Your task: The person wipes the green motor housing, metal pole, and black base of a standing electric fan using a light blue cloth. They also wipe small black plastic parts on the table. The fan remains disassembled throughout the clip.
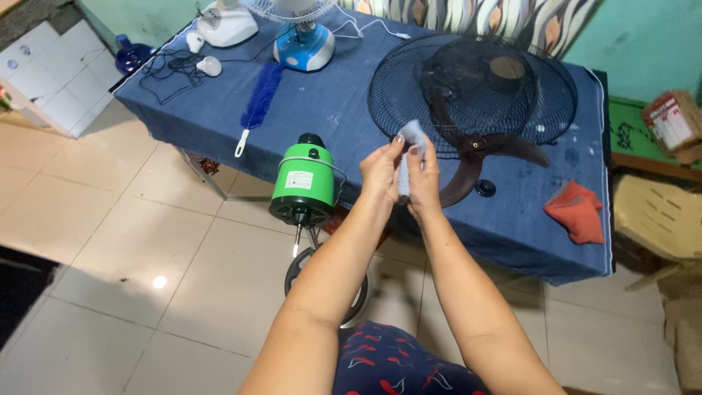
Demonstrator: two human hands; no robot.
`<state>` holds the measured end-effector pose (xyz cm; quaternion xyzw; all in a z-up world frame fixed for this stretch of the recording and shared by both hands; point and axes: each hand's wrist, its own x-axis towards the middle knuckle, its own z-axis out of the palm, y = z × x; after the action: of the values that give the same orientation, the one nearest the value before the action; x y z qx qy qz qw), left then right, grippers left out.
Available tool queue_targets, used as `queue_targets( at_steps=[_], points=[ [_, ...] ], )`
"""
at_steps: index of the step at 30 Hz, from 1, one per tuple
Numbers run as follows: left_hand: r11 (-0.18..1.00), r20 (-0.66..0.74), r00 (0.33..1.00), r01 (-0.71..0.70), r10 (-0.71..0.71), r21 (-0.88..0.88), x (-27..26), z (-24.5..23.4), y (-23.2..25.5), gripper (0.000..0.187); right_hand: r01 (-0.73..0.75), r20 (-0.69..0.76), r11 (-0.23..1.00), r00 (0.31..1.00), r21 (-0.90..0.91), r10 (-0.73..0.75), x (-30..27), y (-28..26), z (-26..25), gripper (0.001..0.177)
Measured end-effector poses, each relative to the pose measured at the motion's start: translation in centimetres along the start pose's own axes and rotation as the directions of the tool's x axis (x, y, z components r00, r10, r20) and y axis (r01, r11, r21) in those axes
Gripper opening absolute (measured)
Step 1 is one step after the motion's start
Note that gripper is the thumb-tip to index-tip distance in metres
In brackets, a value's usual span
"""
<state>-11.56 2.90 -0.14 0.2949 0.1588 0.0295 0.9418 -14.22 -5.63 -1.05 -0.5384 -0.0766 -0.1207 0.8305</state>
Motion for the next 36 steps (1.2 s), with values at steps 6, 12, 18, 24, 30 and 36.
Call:
queue_targets(
  at_steps=[6,12,18,24,30,36],
  points=[
    [0.999,0.078,0.996,-0.038,0.040,-0.027,-0.9,-0.6,-0.1,0.015,0.039,-0.005,0.999,0.999,0.004,-0.039,0.5,0.1,-0.1,0.029],
    [0.995,0.030,0.999,-0.022,0.025,-0.099,-3.1,-1.6,0.6,0.014,-0.126,-0.059,0.957,0.988,0.260,0.146,-0.3,0.1,-0.1,0.034],
    [0.992,0.067,0.991,-0.119,0.117,0.028,-4.0,-2.0,0.4,0.017,-0.047,-0.001,0.998,0.999,0.032,0.047,-3.2,-0.7,1.1,0.035],
    [0.969,0.216,0.963,-0.196,0.161,0.153,-4.8,-3.0,1.2,0.015,0.033,-0.038,0.999,0.999,-0.013,-0.034,-2.8,-2.5,2.9,0.033],
    [0.867,0.423,0.895,-0.319,0.142,0.384,-4.7,-5.1,3.6,0.019,-0.185,0.171,0.977,0.971,0.108,0.165,-3.0,-4.4,2.2,0.033],
    [0.888,0.452,0.891,-0.238,0.039,0.393,-5.2,-5.8,2.4,0.019,-0.090,-0.044,0.983,0.996,-0.161,0.084,-1.6,-2.7,1.1,0.035]
  ],
)
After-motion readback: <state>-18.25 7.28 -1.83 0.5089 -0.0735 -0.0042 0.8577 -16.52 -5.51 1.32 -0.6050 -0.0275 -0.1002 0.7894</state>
